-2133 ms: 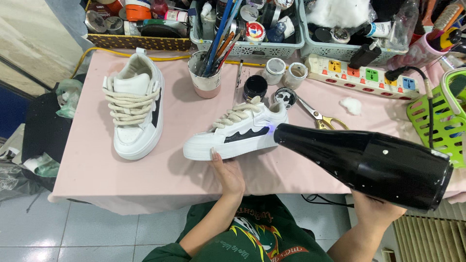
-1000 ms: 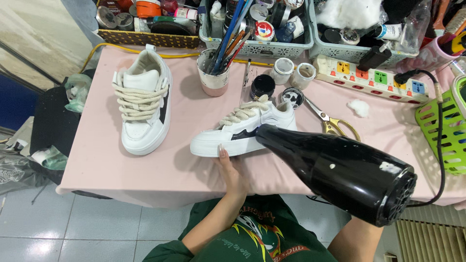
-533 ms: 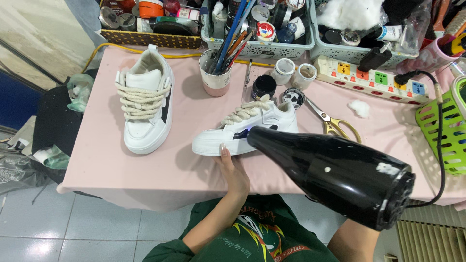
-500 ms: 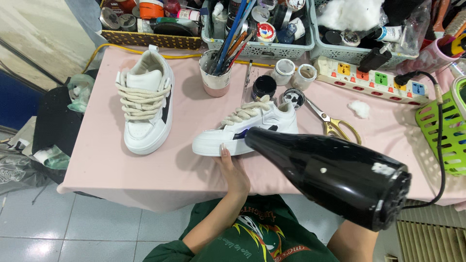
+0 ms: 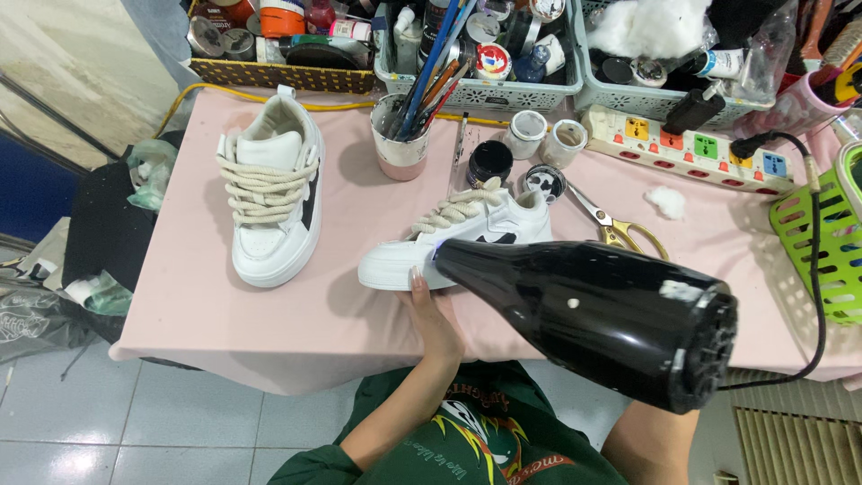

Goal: The person paints a black wave pattern onto the side of a white sneaker using a thin brush and black paint, then dries the paint using a handheld hair dryer.

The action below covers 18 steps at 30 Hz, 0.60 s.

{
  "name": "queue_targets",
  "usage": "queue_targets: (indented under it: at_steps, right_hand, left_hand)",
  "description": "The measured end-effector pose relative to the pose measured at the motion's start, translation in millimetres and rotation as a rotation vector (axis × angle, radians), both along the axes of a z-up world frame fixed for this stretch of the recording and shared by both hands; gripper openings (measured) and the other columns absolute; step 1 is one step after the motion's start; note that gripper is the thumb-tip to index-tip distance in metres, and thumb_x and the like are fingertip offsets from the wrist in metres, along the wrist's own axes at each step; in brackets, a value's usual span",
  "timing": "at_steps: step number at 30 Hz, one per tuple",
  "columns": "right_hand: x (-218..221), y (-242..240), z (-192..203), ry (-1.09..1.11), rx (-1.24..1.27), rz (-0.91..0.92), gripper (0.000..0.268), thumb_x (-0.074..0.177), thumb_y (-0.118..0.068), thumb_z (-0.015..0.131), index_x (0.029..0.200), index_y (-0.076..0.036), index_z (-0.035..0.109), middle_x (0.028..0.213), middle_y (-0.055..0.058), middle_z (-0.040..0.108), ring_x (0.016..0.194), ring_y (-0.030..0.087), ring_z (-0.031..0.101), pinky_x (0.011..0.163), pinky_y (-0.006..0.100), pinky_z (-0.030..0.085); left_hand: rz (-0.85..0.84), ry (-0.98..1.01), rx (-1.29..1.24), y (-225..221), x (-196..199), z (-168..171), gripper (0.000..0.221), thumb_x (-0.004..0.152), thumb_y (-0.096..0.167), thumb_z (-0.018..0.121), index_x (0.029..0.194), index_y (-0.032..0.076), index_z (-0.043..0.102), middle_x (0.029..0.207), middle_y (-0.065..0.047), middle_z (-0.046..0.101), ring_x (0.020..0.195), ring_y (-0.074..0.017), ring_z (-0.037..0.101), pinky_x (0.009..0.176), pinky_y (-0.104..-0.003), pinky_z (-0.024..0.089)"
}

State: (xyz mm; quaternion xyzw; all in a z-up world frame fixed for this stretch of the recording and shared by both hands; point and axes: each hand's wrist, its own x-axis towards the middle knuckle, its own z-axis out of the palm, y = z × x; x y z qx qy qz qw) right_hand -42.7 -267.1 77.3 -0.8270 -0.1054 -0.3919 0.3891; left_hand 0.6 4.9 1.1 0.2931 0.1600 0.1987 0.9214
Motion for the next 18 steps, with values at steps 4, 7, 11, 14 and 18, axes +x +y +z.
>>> queue_targets:
  at_steps: [4, 7, 11, 14, 18]
  right_hand:
    - [1.0, 8.7, 0.3, 0.014, -0.013, 0.023, 0.045, 0.072, -0.004, 0.082, 0.107, -0.003, 0.053, 0.1, 0.013, 0.057, 0.085, 0.028, 0.059, 0.072, 0.037, 0.045]
    - [9.5, 5.9, 6.3, 0.018, -0.034, 0.038, 0.043, 0.071, -0.004, 0.081, 0.103, -0.003, 0.054, 0.097, 0.013, 0.057, 0.082, 0.028, 0.059, 0.07, 0.037, 0.045]
    - [20.7, 0.3, 21.3, 0.014, -0.077, 0.029, 0.039, 0.069, -0.005, 0.081, 0.099, -0.003, 0.055, 0.093, 0.012, 0.057, 0.079, 0.028, 0.058, 0.066, 0.037, 0.044]
    - [22.2, 1.7, 37.7, 0.026, -0.132, 0.012, 0.036, 0.068, -0.005, 0.081, 0.095, -0.003, 0.057, 0.09, 0.012, 0.058, 0.076, 0.029, 0.058, 0.064, 0.037, 0.043]
    - [24.5, 14.6, 63.4, 0.034, -0.255, 0.01, 0.033, 0.067, -0.006, 0.08, 0.091, -0.003, 0.058, 0.086, 0.012, 0.058, 0.072, 0.029, 0.058, 0.06, 0.037, 0.042]
  left_hand:
    - [0.013, -0.029, 0.025, -0.4, 0.5, -0.5, 0.079, 0.1, 0.03, 0.053, 0.161, 0.012, 0.006, 0.161, -0.018, 0.028, 0.149, -0.0306, 0.031, 0.123, -0.046, 0.026]
    - [-0.006, -0.014, 0.014, 0.2, -0.7, -1.9, 0.078, 0.101, 0.032, 0.053, 0.161, 0.013, 0.006, 0.161, -0.019, 0.028, 0.148, -0.0315, 0.032, 0.123, -0.047, 0.026]
    - [-0.008, 0.01, -0.022, -0.3, 0.5, -5.6, 0.082, 0.098, 0.03, 0.053, 0.161, 0.02, 0.001, 0.162, -0.015, 0.025, 0.15, -0.0291, 0.029, 0.122, -0.048, 0.025]
    - [-0.006, -0.026, -0.013, -0.8, 0.9, -8.6, 0.083, 0.099, 0.03, 0.053, 0.161, 0.02, 0.0, 0.163, -0.014, 0.023, 0.151, -0.0289, 0.028, 0.122, -0.049, 0.024]
    - [0.004, -0.012, 0.001, -1.3, 2.1, -11.5, 0.083, 0.099, 0.032, 0.053, 0.161, 0.019, 0.0, 0.163, -0.015, 0.022, 0.15, -0.029, 0.028, 0.123, -0.05, 0.024]
